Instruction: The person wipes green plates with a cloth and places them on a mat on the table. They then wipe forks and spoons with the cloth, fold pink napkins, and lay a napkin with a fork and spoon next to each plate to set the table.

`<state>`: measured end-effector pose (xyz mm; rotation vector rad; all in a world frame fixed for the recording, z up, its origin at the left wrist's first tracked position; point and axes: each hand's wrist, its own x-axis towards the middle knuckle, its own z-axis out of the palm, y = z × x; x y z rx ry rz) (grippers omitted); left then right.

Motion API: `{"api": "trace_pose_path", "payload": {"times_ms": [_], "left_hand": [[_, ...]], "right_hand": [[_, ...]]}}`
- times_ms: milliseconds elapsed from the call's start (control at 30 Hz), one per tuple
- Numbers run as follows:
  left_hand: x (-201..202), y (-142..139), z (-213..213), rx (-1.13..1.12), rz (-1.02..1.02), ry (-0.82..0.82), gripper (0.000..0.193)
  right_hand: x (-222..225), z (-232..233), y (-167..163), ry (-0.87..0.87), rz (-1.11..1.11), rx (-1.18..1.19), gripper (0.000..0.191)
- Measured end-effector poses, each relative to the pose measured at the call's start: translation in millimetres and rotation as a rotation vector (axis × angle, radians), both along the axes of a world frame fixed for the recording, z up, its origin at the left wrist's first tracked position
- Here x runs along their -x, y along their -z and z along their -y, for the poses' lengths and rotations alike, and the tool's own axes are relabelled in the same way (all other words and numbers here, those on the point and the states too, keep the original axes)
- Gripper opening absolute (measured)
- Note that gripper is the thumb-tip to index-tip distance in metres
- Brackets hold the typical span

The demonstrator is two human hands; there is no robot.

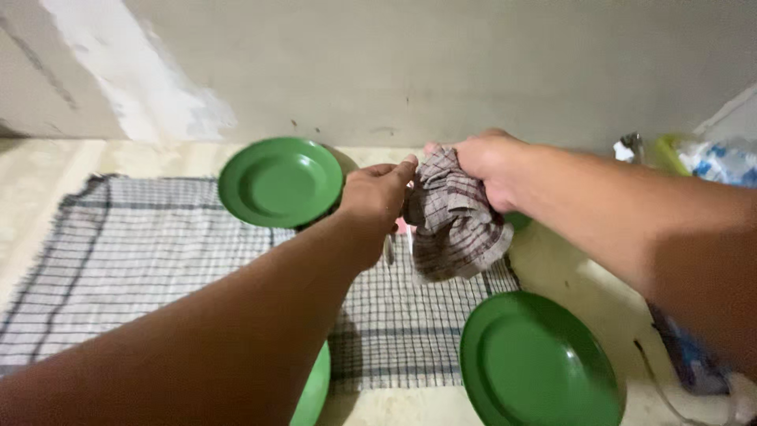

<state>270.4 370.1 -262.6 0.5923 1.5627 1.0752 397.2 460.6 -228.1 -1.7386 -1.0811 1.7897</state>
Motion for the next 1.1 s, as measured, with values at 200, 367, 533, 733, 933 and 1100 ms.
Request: {"api": "trace_pose_path", "payload": {"times_ms": [200, 367, 533, 733, 933, 1100], "left_hand": [[34.3, -76.0, 44.4, -0.081, 0.178, 0.128, 0.075], [61.4, -125.9, 82.5, -0.089, 0.186, 0.334, 0.084], [88.0, -146.2, 96.7, -0.183, 0.264, 0.358, 0.067], [127.6, -159.2, 108.7, -0.206, 0.158, 0.241, 0.047], [152.2, -182.9, 136.5, -0.316, 0.171, 0.131, 0.046], [162.7, -213.7, 162.8, -0.248, 0.133, -0.074, 0.062]], "right_hand": [[32.5, 23.9, -53.4, -0.034, -0.150, 0.173, 0.031], [59.7, 60.5, -101.3, 0.140, -0.119, 0.163, 0.035], [85.5, 85.0, -124.6, -0.011, -0.297, 0.132, 0.035], [104.0, 111.4, -145.7, -0.121, -0.205, 0.012, 0.030], [130.8, 142.7, -170.9, -0.284, -0.158, 0.007, 0.033], [145.9, 175.4, -196.2, -0.347, -0.230, 0.144, 0.059]]}}
